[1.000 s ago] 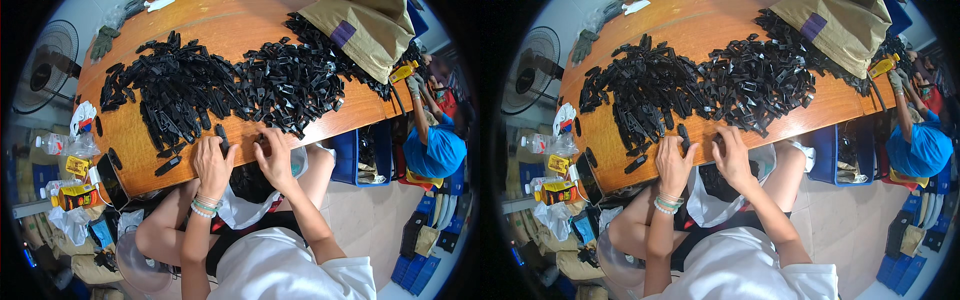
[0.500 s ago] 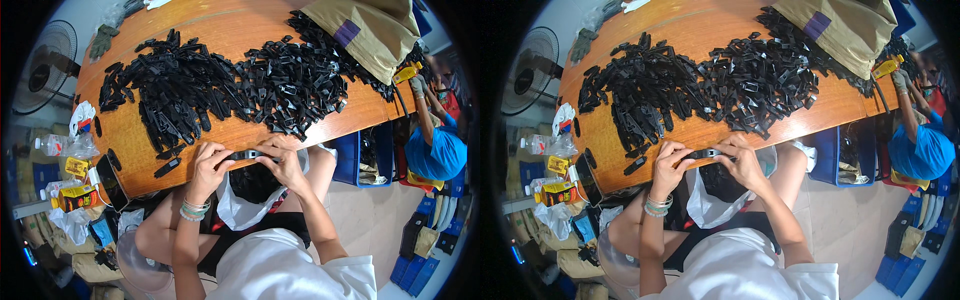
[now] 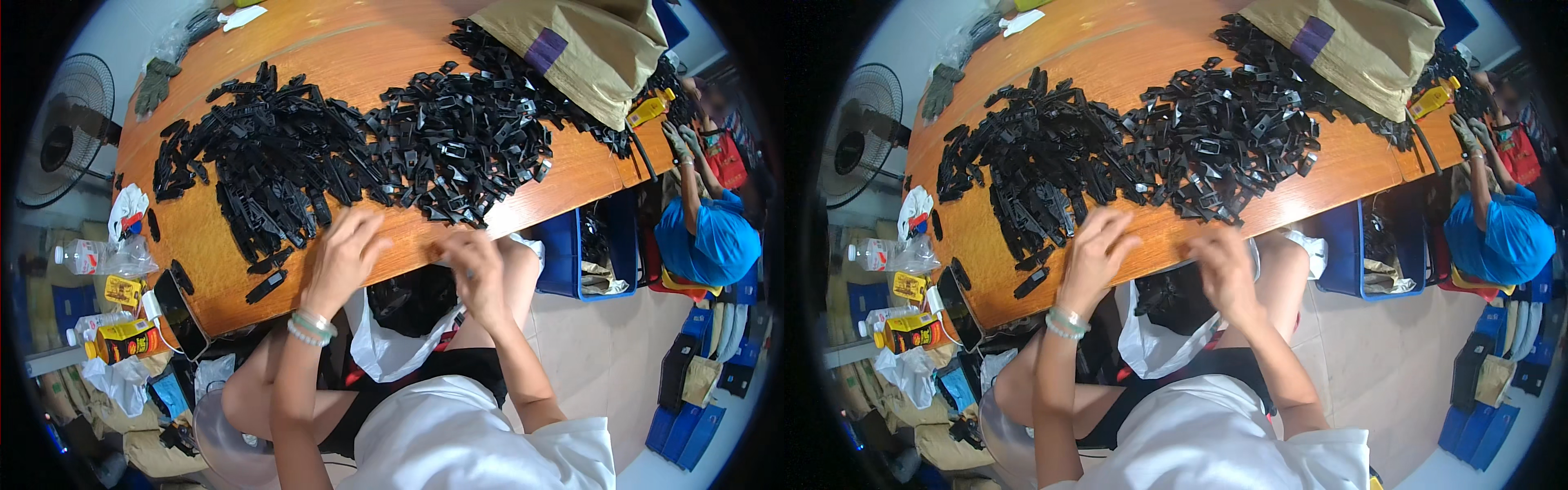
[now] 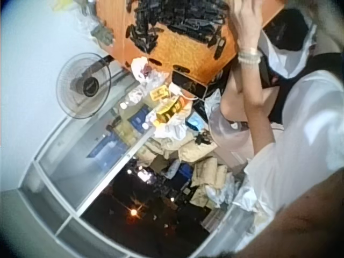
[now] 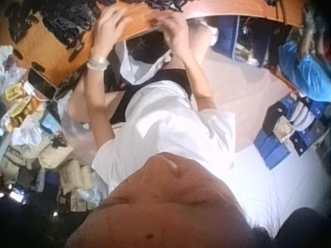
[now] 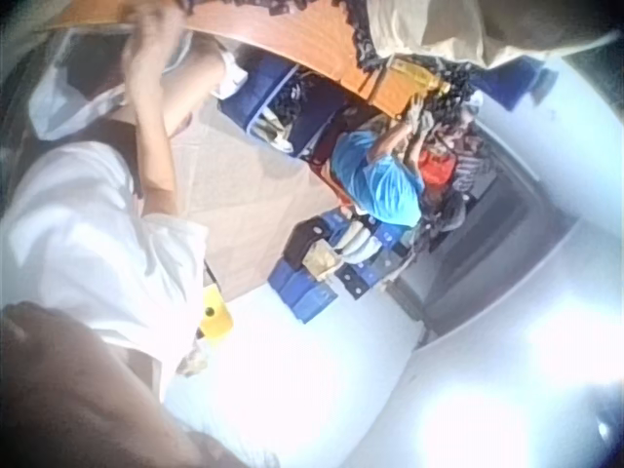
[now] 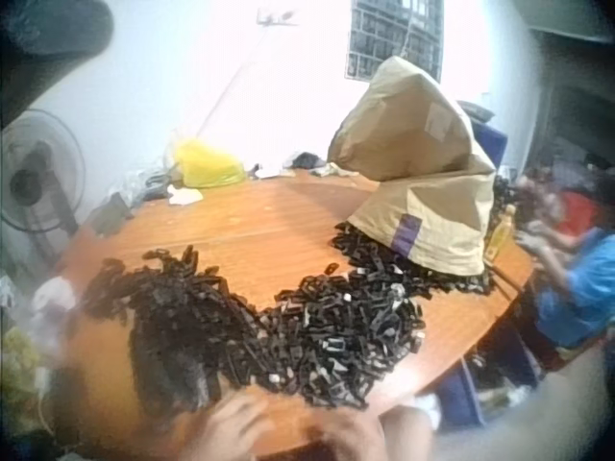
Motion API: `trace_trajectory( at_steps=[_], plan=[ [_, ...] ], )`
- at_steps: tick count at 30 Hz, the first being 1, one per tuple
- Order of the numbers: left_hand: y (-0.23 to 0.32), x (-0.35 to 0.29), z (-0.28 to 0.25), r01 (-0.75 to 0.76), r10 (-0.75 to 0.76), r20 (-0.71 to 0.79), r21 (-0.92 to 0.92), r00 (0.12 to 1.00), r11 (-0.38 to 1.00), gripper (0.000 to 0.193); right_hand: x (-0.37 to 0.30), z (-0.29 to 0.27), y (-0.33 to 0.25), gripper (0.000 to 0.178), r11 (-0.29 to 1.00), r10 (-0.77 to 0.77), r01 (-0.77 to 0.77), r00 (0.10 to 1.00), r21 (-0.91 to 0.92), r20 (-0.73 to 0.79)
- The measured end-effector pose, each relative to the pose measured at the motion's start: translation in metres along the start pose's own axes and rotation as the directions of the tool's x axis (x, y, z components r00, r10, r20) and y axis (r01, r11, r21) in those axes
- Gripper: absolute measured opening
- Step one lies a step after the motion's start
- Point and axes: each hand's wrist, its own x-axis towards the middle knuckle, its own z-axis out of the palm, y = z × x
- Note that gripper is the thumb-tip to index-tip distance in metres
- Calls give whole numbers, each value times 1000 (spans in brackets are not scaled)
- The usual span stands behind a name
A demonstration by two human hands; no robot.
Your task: The person assembles black plastic components by hand, taking matching pieces from piles on the table, fitting them together, and placing the assembled parts into a bag.
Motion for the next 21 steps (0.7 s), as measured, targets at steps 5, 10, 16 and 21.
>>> trace_trajectory(
  at_steps=[5,10,16,21],
  plan=[
    [-20,37,10,-301,305,68,462,950,834,29,9,-13,19,22,892,35,-144,967,-428,-252],
    [-11,29,6,-387,324,217,406,921,828,25,-6,-19,36,24,913,-8,-93,969,-396,-246],
    [2,25,7,-301,253,289,138,923,943,16,-3,-23,37,28,918,21,-109,973,-382,-228],
    [-16,44,12,-67,108,374,-121,921,990,10,15,-27,32,30,904,-60,-33,977,-426,-203]
  ],
)
